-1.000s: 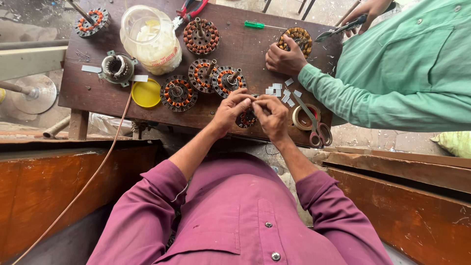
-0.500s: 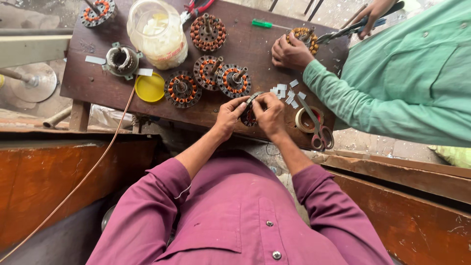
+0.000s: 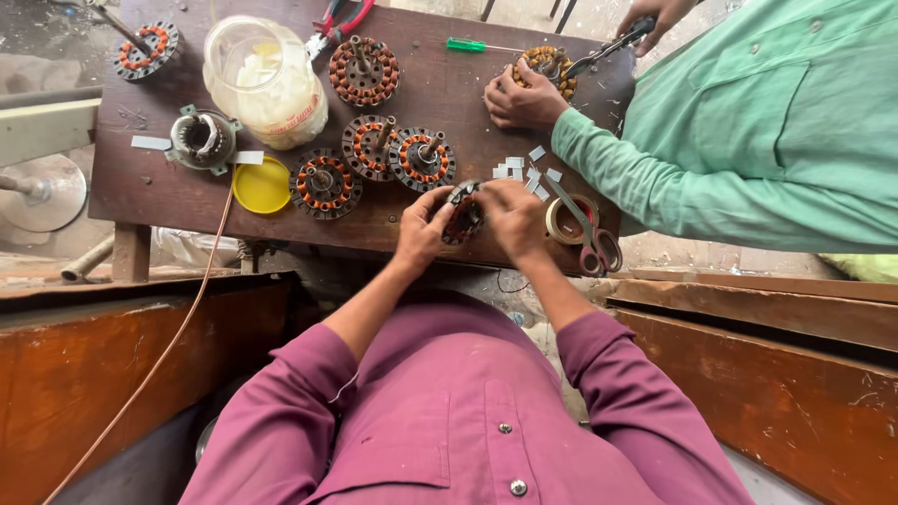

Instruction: The person cuts small white insulating strips with scissors and places them into the slots of a motor stator. They repeat this process for multiple stators on the table.

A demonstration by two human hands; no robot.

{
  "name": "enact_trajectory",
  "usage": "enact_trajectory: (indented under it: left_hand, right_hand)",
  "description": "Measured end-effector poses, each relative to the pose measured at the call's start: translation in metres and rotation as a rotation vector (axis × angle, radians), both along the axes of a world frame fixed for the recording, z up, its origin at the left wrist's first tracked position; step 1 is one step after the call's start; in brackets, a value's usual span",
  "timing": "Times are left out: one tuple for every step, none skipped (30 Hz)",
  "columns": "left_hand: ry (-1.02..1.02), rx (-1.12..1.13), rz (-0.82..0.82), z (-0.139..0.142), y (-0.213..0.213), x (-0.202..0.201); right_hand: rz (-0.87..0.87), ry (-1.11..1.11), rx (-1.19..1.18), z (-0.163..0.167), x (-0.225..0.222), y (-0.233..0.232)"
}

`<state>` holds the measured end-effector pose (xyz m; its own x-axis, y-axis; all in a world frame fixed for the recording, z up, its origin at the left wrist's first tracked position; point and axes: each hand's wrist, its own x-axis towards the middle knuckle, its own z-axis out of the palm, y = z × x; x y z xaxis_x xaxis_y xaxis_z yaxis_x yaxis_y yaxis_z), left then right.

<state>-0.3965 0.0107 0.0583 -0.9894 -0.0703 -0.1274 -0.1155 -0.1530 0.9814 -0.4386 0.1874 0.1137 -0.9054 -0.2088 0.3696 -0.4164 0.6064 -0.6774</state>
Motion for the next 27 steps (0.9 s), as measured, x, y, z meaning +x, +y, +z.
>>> enact_trajectory:
  left_hand:
    - [-0.043,-0.030,-0.034,0.003,-0.005,-0.003]
    - [0.004,-0.002,-0.051,0.006,-0.008,-0.005]
    - [0.043,0.026,-0.066,0.009,-0.012,-0.003]
    - [0.082,0.049,-0.080,0.011,-0.014,0.000]
    - [0.077,-0.056,-0.040,0.014,-0.014,0.002]
    - [0.081,-0.160,-0.002,0.016,-0.011,0.003]
    - [0.077,-0.259,0.036,0.018,-0.007,0.005]
    - [0.074,-0.268,0.084,0.019,-0.001,0.008]
    - [0.074,-0.276,0.135,0.021,0.003,0.008]
    - [0.078,-0.287,0.190,0.023,0.006,0.006]
    - [0.075,-0.289,0.188,0.026,0.007,0.005]
    - [0.065,-0.290,0.187,0.029,0.008,0.005]
    - [0.054,-0.288,0.185,0.033,0.007,0.006]
    - [0.085,-0.318,0.187,0.037,0.005,0.005]
    - [0.116,-0.349,0.188,0.042,0.003,0.003]
    - [0.145,-0.380,0.187,0.047,0.002,0.003]
    - [0.307,-0.552,0.218,0.053,0.000,0.002]
    - [0.475,-0.721,0.242,0.057,0.000,0.000]
    - [0.650,-0.887,0.263,0.061,0.001,-0.004]
    - [0.550,-0.776,0.151,0.064,0.002,-0.010]
    - [0.438,-0.657,0.030,0.066,0.005,-0.016]
    - [0.330,-0.531,-0.090,0.067,0.010,-0.018]
    - [0.297,-0.449,-0.098,0.067,0.014,-0.021]
    - [0.269,-0.371,-0.106,0.066,0.016,-0.026]
    - [0.240,-0.292,-0.113,0.063,0.017,-0.029]
    - [0.160,-0.198,-0.117,0.061,0.017,-0.032]
    - [0.077,-0.107,-0.116,0.057,0.015,-0.035]
  right_hand:
    - [-0.077,0.017,0.010,0.000,-0.009,0.010]
    - [-0.154,0.030,0.024,-0.001,-0.018,0.020]
    - [-0.115,-0.012,0.082,-0.002,-0.027,0.029]
    - [-0.075,-0.053,0.136,-0.004,-0.034,0.036]
    - [-0.037,-0.080,0.183,-0.007,-0.044,0.038]
    - [-0.004,-0.077,0.257,-0.010,-0.055,0.036]
    - [0.030,-0.082,0.336,-0.012,-0.062,0.034]
    - [0.067,-0.095,0.416,-0.016,-0.065,0.031]
    - [0.078,-0.093,0.473,-0.014,-0.068,0.025]
    - [0.091,-0.084,0.529,-0.014,-0.071,0.020]
    - [0.108,-0.075,0.583,-0.014,-0.073,0.017]
    - [0.102,-0.065,0.583,-0.015,-0.074,0.015]
    - [0.096,-0.054,0.585,-0.015,-0.072,0.015]
    - [0.087,-0.037,0.588,-0.010,-0.071,0.015]
    - [0.081,-0.071,0.497,-0.005,-0.068,0.016]
    - [0.074,-0.108,0.405,0.001,-0.063,0.018]
    - [0.066,-0.148,0.312,0.007,-0.056,0.019]
    - [0.131,-0.165,0.231,0.012,-0.048,0.021]
    - [0.194,-0.177,0.152,0.017,-0.040,0.023]
    - [0.256,-0.198,0.070,0.020,-0.031,0.026]
    - [0.241,-0.264,0.014,0.021,-0.021,0.029]
    - [0.221,-0.328,-0.040,0.020,-0.013,0.035]
    - [0.198,-0.377,-0.097,0.019,-0.006,0.042]
    - [0.115,-0.244,0.026,0.017,-0.003,0.054]
    - [0.031,-0.112,0.149,0.014,0.002,0.069]
    - [-0.049,0.019,0.272,0.010,0.005,0.085]
    - [-0.135,-0.045,0.477,0.005,0.009,0.102]
